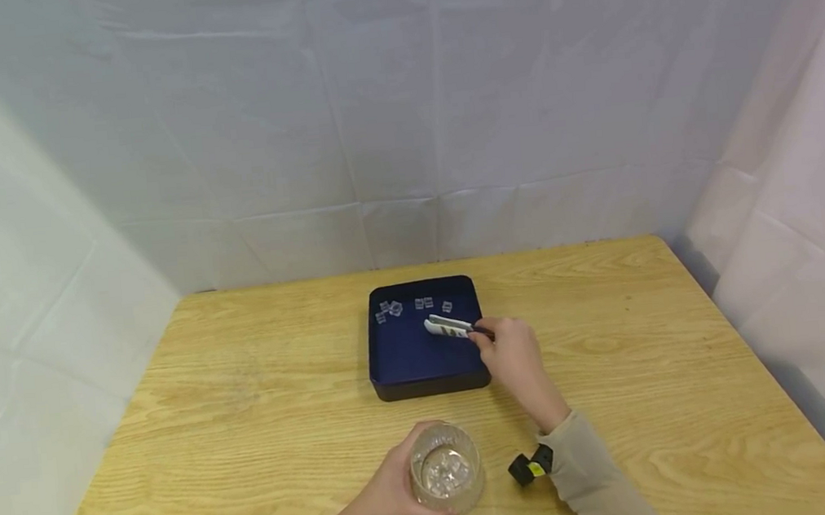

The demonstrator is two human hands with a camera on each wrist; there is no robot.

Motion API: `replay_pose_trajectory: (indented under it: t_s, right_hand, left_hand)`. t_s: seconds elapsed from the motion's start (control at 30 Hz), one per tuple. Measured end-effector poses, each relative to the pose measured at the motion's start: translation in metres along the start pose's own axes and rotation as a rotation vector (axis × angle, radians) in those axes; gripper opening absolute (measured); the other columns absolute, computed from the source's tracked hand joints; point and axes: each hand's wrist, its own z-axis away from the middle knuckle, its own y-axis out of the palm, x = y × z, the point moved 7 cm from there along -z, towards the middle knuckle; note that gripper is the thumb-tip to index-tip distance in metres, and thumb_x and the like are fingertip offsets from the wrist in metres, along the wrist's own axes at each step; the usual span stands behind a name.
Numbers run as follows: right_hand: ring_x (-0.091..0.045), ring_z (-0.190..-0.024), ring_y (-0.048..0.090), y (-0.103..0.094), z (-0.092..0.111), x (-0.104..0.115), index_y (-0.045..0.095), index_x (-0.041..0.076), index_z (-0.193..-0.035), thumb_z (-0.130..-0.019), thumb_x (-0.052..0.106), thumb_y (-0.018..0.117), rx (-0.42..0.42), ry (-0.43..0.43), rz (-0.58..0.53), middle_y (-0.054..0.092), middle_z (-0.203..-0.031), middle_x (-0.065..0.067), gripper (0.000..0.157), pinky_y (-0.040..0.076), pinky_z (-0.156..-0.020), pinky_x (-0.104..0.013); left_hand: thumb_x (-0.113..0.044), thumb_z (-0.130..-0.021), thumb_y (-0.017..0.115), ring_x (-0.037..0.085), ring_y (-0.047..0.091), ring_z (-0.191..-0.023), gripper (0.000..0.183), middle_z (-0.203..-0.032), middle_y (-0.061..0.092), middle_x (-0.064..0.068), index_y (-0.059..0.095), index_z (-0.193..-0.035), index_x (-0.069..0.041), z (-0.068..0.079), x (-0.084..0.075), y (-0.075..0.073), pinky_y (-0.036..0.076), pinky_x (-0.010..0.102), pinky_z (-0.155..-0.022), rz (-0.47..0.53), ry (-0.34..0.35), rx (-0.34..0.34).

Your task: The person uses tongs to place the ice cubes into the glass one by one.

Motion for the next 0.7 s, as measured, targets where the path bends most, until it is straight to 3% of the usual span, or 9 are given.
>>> replay_pose_trajectory:
  t_s: [0.3,0.57,0.7]
  right_hand:
    - [-0.011,-0.051,0.052,-0.020,-0.001,0.011,0.075,-0.005,-0.092,-0.086,0.003,0.074,-0.047,-0.066,0.011,0.071,-0.074,-0.012,0.010,0.042,-0.048,-0.025]
    - [-0.018,-0.059,0.064,-0.036,0.002,0.021,0.075,-0.007,-0.097,-0.088,0.004,0.072,-0.033,-0.049,-0.014,0.073,-0.080,-0.016,0.014,0.049,-0.049,-0.026]
    - [-0.021,-0.061,0.068,-0.045,0.004,0.027,0.075,-0.006,-0.097,-0.088,0.003,0.072,-0.032,-0.056,-0.033,0.072,-0.078,-0.014,0.013,0.053,-0.051,-0.028]
  left_hand:
    - [-0.003,-0.059,0.090,0.019,0.058,-0.120,0.094,-0.131,0.060,-0.004,0.045,-0.139,-0.026,0.001,0.000,0.001,0.044,0.037,-0.106,0.015,-0.002,0.003]
    - [-0.003,-0.059,0.090,0.018,0.059,-0.118,0.094,-0.130,0.061,-0.005,0.045,-0.139,-0.025,0.000,0.000,0.001,0.046,0.037,-0.104,0.005,0.023,-0.005]
    - [-0.003,-0.059,0.090,0.018,0.058,-0.119,0.094,-0.131,0.060,-0.006,0.045,-0.139,-0.028,0.000,0.000,0.001,0.045,0.037,-0.105,0.009,-0.003,0.002]
